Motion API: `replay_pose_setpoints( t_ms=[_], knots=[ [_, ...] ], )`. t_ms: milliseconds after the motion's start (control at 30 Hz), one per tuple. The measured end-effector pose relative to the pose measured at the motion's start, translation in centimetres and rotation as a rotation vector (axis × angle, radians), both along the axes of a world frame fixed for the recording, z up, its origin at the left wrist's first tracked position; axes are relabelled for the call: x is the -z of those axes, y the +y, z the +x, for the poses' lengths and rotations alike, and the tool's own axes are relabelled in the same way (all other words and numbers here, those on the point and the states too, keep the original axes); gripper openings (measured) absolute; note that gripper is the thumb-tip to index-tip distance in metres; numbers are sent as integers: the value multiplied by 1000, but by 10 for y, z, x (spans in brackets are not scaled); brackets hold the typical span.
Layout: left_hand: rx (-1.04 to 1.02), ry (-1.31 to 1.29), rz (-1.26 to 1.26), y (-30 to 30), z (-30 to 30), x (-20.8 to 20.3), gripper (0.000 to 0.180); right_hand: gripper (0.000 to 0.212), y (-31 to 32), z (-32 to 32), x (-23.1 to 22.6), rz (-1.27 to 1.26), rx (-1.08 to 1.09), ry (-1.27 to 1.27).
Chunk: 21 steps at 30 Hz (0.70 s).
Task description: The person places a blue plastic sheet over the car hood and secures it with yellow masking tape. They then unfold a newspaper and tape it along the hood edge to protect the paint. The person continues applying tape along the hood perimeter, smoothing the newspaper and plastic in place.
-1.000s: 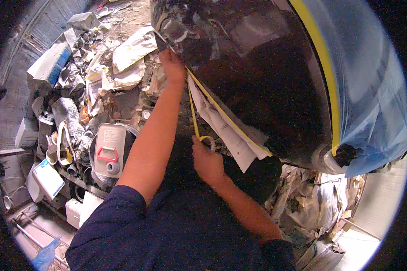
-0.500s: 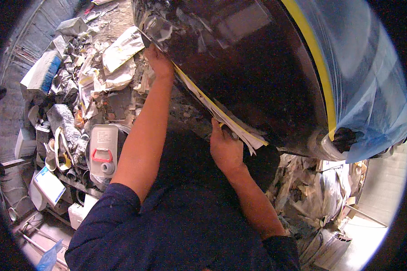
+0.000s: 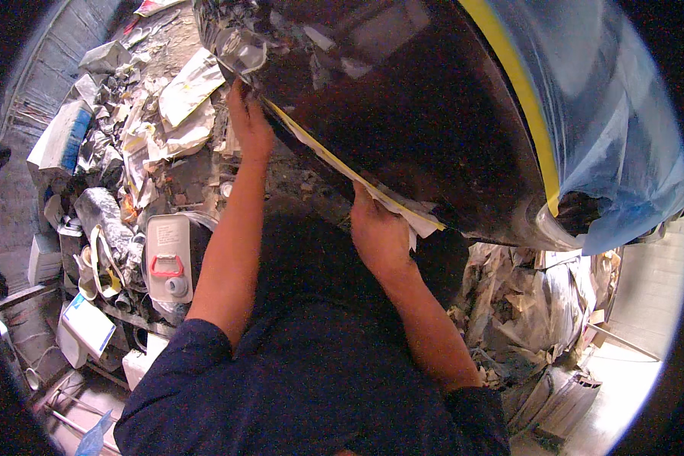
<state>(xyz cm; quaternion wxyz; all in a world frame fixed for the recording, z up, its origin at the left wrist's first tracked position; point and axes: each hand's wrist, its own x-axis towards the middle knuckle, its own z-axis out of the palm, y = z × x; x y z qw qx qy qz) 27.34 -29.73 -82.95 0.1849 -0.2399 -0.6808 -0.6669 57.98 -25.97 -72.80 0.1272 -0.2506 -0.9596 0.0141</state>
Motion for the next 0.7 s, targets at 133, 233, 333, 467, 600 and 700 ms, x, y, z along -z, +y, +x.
replay_pose_setpoints(
  t_ms=[133,233,333,467,600,700],
  knots=[
    [63,250,-177,-39,75,-4,52,38,4,1,2,62,-16,17],
    [273,263,-227,-48,122,-3,57,39,4,0,-1,47,-10,3],
    [425,259,-217,-41,140,-7,50,37,5,1,-5,49,-26,-21],
    [530,230,-213,-30,145,-10,37,30,12,8,-4,11,-17,15],
    [608,159,-225,-33,144,-16,34,26,14,14,-1,0,-6,79],
    [662,84,-210,-37,143,-21,32,24,13,14,-4,-31,20,50]
  ],
)
